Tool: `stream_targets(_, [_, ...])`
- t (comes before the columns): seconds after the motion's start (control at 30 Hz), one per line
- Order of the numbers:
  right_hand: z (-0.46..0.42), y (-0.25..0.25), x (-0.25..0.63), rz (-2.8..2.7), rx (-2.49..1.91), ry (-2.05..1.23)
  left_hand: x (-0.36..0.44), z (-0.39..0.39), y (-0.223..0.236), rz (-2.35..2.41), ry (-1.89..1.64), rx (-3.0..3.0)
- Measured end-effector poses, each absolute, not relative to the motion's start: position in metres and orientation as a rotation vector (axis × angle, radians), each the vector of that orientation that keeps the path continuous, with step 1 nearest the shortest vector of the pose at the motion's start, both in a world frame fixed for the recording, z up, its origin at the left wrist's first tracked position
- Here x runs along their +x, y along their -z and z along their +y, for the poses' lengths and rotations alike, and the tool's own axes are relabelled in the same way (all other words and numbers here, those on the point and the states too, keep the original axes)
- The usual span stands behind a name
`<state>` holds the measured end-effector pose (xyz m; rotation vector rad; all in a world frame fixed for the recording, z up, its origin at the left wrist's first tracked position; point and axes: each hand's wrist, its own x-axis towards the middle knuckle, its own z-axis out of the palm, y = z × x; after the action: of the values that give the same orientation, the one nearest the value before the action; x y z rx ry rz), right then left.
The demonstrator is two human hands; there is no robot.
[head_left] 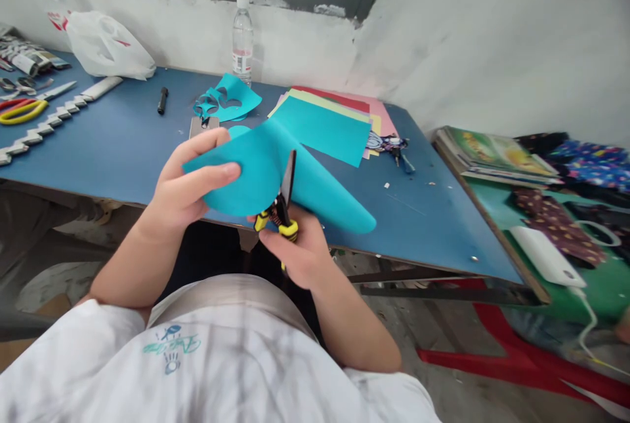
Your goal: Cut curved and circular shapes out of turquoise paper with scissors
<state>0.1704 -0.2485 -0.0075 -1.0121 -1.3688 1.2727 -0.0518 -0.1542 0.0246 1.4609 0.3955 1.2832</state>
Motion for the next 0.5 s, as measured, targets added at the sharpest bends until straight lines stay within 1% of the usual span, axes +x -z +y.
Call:
stream_targets(0.13, [-0.2, 0.004, 0.178, -1.38, -0.95, -1.103, -0.035, -0.09, -0.046, 0.33, -1.458, 1.646])
stream_targets(0.27, [-0.146, -0.005, 0.186, -1.445, -0.901, -0.986, -0.018, -0.035, -0.056, 0.343, -1.511, 1.518])
stream_targets(0.4, [-0.111, -0.011, 0.188, -1.492, -0.842, -0.875, -0.009, -0.022, -0.054, 0.333, -1.566, 1.468])
stream_targets(0.5, [-0.102, -0.007, 0.186, -1.488, -0.837, -0.906, -0.01, -0.023, -0.039, 0.404, -1.56, 1.433])
